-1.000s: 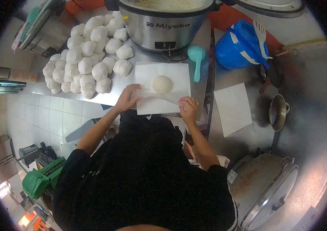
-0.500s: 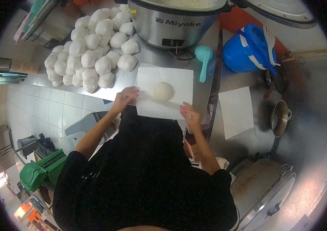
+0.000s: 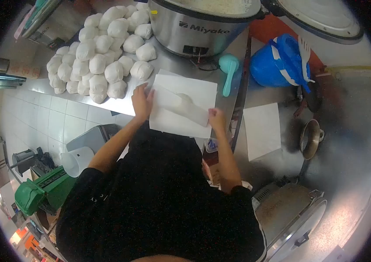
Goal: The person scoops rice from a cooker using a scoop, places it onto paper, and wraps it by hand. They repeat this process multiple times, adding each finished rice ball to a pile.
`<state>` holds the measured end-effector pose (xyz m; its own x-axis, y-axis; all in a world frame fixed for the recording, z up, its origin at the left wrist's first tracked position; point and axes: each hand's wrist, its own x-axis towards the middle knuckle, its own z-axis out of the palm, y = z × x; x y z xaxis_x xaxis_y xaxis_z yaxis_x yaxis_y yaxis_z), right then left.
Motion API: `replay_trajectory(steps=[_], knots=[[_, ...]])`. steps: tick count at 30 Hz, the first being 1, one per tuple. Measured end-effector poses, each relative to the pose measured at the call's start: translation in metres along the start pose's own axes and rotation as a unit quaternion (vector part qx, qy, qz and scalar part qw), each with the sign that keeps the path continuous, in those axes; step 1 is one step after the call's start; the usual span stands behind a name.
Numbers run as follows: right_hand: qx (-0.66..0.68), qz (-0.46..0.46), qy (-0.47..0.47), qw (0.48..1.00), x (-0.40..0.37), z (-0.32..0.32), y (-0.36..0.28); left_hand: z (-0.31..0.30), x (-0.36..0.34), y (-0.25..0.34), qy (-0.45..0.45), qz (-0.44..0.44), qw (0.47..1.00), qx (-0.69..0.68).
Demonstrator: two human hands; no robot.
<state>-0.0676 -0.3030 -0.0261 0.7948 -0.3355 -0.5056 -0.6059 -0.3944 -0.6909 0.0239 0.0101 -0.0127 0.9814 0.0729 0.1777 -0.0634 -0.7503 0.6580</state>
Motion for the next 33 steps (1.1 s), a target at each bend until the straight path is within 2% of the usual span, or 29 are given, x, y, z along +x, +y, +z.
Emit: replay_trajectory(steps=[1,2,3,4,5,7,11,13,15,18,21,24,26,27,29,31,33], knots=[[-0.126,-0.122,0.095,0.980,-0.003,0.003,-0.022,-0.007,-0.011,0.010,-0.095,0.088,0.992,0.009],[-0.246,-0.237,0.185,0.921,-0.003,0.008,-0.035,-0.012,-0.022,0.024,-0.190,0.174,0.966,0.017],[-0.259,-0.306,0.200,0.894,0.010,0.013,-0.044,0.008,-0.039,0.018,-0.171,0.375,0.909,0.059],[-0.270,-0.376,0.215,0.860,0.024,0.017,-0.053,0.005,-0.048,0.031,-0.218,0.380,0.898,0.028],[-0.301,-0.352,0.194,0.865,0.029,0.018,-0.057,0.001,-0.052,0.042,-0.263,0.385,0.885,-0.002],[-0.360,-0.305,0.153,0.868,0.040,0.018,-0.065,0.001,-0.043,0.046,-0.258,0.375,0.890,0.012],[-0.297,-0.286,0.078,0.908,0.051,0.006,-0.064,0.018,0.006,0.052,-0.196,0.373,0.906,0.045],[-0.246,-0.289,0.037,0.925,0.055,-0.004,-0.065,0.040,0.048,0.055,-0.225,0.372,0.898,0.073],[-0.148,-0.257,-0.005,0.955,0.046,-0.011,-0.070,0.060,0.083,0.041,-0.275,0.399,0.869,0.100],[-0.071,-0.252,-0.025,0.965,0.028,-0.017,-0.068,0.045,0.115,0.046,-0.438,0.369,0.801,0.177],[-0.075,-0.288,-0.062,0.953,0.003,-0.019,-0.060,0.006,0.102,0.046,-0.401,0.414,0.798,0.176],[-0.163,-0.305,-0.121,0.931,-0.015,-0.017,-0.071,-0.020,0.053,0.024,-0.201,0.348,0.911,0.089],[-0.208,-0.296,-0.127,0.924,-0.019,-0.013,-0.090,-0.021,0.005,0.032,-0.120,0.313,0.942,0.033],[-0.214,-0.286,-0.113,0.927,-0.014,-0.008,-0.105,-0.014,-0.014,0.026,-0.184,0.389,0.901,0.056],[-0.241,-0.297,-0.105,0.918,0.002,0.003,-0.117,-0.017,-0.044,0.039,-0.265,0.389,0.882,0.035],[-0.280,-0.339,-0.114,0.891,0.014,0.014,-0.121,-0.014,-0.056,0.040,-0.269,0.381,0.883,0.047],[-0.260,-0.404,-0.086,0.872,0.009,0.021,-0.118,-0.011,-0.056,0.041,-0.265,0.375,0.886,0.060]])
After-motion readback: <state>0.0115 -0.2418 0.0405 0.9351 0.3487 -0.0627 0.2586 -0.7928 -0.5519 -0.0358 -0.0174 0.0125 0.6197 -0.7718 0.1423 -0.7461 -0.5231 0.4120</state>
